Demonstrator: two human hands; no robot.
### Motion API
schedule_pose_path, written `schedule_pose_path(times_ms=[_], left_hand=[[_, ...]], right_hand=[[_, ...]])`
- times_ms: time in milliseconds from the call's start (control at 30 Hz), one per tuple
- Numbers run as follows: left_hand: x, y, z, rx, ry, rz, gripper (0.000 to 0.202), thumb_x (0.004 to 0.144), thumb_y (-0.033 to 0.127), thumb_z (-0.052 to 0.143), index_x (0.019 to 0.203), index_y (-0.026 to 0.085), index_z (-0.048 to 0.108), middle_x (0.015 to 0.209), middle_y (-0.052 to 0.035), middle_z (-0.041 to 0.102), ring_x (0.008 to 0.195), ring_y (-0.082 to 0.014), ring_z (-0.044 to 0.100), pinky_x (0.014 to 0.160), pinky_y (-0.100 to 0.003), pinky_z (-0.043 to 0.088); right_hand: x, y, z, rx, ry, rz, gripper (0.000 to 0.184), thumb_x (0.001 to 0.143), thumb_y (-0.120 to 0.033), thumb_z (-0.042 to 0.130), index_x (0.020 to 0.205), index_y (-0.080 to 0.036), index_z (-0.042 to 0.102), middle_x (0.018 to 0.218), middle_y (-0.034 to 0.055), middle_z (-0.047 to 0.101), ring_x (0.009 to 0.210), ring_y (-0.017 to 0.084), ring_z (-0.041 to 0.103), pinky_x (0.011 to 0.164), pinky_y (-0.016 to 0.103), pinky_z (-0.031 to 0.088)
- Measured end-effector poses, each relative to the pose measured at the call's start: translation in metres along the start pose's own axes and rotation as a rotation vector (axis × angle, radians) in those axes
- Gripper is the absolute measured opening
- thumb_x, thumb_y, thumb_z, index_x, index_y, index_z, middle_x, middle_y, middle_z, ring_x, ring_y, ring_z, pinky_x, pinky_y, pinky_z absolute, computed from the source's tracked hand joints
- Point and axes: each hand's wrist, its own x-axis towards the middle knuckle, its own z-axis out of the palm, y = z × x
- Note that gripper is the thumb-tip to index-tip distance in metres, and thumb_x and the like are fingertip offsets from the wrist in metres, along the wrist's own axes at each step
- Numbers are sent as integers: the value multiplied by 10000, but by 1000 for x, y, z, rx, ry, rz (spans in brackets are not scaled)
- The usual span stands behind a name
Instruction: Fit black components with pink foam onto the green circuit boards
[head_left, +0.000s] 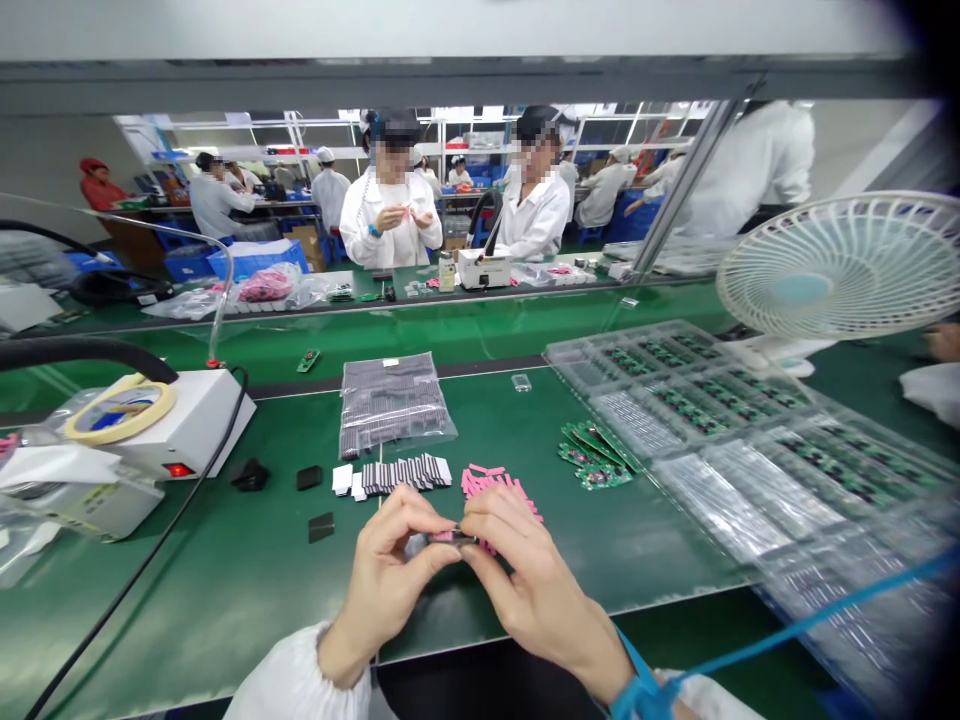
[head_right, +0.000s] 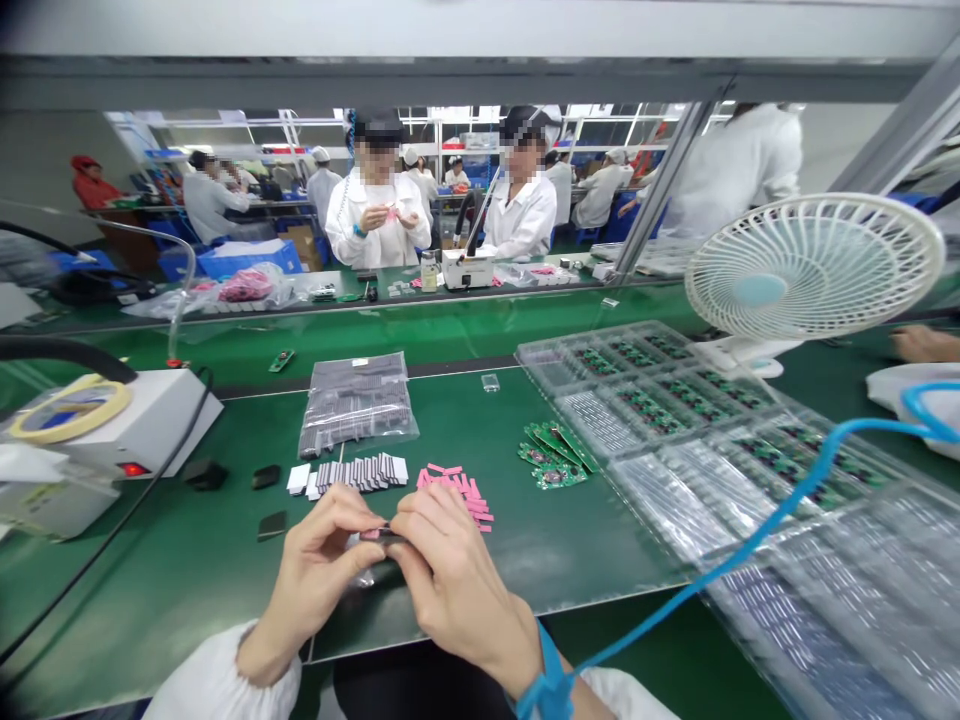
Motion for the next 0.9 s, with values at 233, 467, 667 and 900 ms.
schedule_pose_path(times_ms=[233,467,667,900], left_hand=[[-2,2,0,27,18,18,61,819,259,791,831,250,732,750,10,610,711,-141,566,658,-253,457],[12,11,6,-84,18,-91,290,756,212,839,1014,305,746,902,-12,639,838,-177,634,748,-289,546],[20,21,9,82,-23,49,144,828,144,763,896,270,760,813,-10,702,769,-161,661,713,-270,529],[67,26,-4,162,-94,-36,53,840,222,738,891,229,750,935,-48,726,855,-190,702,701,-274,592]], right_hand=[[2,3,-2,72,-15,-16,157,955,-59,482,943,-192,563,904,55,598,859,199,522,804,361,443],[-3,24,18,521,278,187,17,932,-253,662,923,-239,663,872,25,627,866,192,594,773,315,499],[-2,32,20,585,318,218,93,913,-328,696,891,-238,698,830,28,641,823,192,601,764,331,517],[40,45,-14,345,128,198,114,900,-294,670,973,-211,697,902,37,670,852,187,642,787,312,522]])
